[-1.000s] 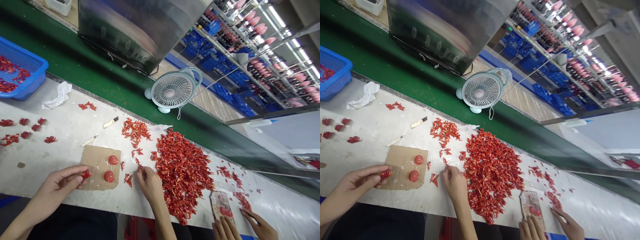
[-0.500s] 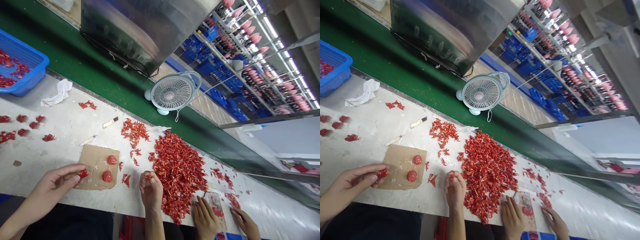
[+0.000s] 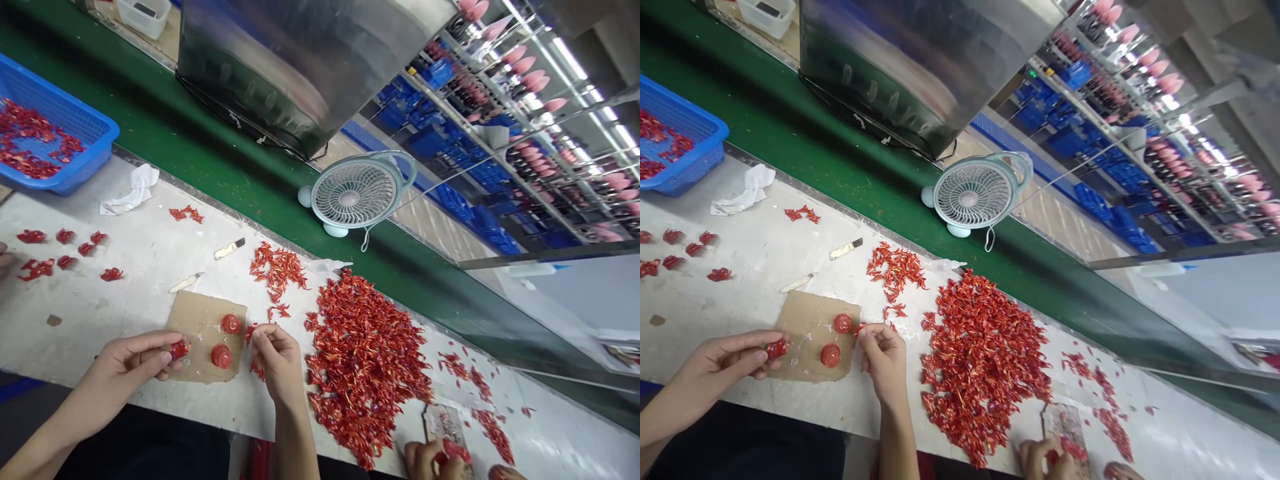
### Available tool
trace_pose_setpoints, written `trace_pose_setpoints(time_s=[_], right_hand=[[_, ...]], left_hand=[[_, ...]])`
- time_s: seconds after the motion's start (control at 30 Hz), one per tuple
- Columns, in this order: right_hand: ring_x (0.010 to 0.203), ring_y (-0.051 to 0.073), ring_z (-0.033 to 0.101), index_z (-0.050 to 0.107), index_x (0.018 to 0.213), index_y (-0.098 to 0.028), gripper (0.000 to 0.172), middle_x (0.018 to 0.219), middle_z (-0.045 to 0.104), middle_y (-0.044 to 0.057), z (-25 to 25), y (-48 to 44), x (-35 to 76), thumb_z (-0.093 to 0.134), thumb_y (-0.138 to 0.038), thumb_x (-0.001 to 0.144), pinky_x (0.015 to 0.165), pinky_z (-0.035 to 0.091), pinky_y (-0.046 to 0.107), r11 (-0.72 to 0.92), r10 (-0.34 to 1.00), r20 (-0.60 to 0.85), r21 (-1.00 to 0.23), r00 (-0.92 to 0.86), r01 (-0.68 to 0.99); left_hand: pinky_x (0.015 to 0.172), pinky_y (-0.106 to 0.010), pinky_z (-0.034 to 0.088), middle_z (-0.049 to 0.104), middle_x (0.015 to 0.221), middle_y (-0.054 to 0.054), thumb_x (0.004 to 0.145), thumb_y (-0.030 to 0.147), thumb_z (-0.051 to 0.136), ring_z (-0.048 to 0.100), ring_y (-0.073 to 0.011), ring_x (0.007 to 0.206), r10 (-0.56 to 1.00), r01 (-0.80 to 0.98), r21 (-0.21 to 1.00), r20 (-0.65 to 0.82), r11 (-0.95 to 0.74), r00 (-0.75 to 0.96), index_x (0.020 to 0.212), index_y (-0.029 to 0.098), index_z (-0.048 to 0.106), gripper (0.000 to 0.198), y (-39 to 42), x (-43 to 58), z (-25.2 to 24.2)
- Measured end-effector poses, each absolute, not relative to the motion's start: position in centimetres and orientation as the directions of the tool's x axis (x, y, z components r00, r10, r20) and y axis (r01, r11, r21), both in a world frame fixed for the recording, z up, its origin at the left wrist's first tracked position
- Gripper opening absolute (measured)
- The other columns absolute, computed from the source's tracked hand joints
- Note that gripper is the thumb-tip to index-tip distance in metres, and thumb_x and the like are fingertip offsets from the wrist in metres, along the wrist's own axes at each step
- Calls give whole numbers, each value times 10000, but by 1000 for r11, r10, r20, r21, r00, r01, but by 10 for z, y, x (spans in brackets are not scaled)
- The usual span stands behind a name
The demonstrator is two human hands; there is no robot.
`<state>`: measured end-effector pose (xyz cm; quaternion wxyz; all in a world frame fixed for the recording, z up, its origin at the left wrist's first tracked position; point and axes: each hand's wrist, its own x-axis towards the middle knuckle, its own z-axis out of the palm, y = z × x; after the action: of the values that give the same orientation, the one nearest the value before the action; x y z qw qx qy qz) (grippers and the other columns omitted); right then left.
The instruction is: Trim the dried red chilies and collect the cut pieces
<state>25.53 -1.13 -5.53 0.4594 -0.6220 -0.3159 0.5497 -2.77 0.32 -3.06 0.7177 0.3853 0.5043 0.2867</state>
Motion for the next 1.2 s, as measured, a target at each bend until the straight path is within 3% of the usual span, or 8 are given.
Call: trace_pose_setpoints(time_s=[0.17,0.37,0.47,0.63,0.77,0.97,1.2], right_hand=[[443,62,336,685,799,-171,313,560,493,-60,-53,-1,242,743,-472,860,412,265,199,-378,908,-373,-926,191,-10],[462,74,342,695,813,-172,315,578,516,-49,-54,-2,240,743,-481,853,420,256,210,-399,900,-386,-916,203,28],[438,56,291,676,791,-173,306,565,477,-65,-50,-3,239,756,-463,844,400,212,199,-417,887,-427,-904,178,-89],[431,37,228,621,739,-177,314,551,462,-71,-33,-4,228,791,-431,809,388,147,177,-443,865,-498,-817,62,-370],[434,46,256,628,778,-183,301,546,477,-66,-22,-9,215,803,-427,802,377,165,170,-458,861,-509,-776,1,-433],[418,38,288,643,809,-187,242,554,484,-73,-17,-14,202,749,-392,880,413,211,186,-409,904,-427,-850,-19,-333],[505,80,424,723,860,-218,146,730,643,-8,-8,-17,192,729,-359,896,471,345,222,-291,944,-292,-956,154,-32]], left_hand=[[711,-253,635,826,1015,-30,883,399,716,773,-230,917,802,-75,822,-524,564,289,1124,301,781,268,2,-24,-30],[818,-282,633,765,1237,-36,873,384,733,761,-222,975,785,-157,784,-542,601,300,1146,290,755,289,-1,-19,-33],[824,-300,634,740,1291,-52,863,388,741,762,-235,982,783,-181,775,-541,606,306,1158,275,750,316,0,-14,-31],[867,-308,622,793,1148,-52,855,379,749,765,-232,981,802,-209,783,-523,586,290,1125,243,760,302,4,4,-29],[917,-324,610,782,1193,-50,839,353,764,729,-246,1087,828,-190,816,-491,546,272,1101,248,770,283,5,17,-29],[932,-295,605,790,1158,-30,815,299,784,737,-220,1058,842,-216,827,-453,520,293,1025,262,796,213,3,25,-23],[958,-298,599,791,1158,-27,825,292,779,735,-222,1080,846,-218,830,-447,514,291,1020,258,799,199,4,26,-22]])
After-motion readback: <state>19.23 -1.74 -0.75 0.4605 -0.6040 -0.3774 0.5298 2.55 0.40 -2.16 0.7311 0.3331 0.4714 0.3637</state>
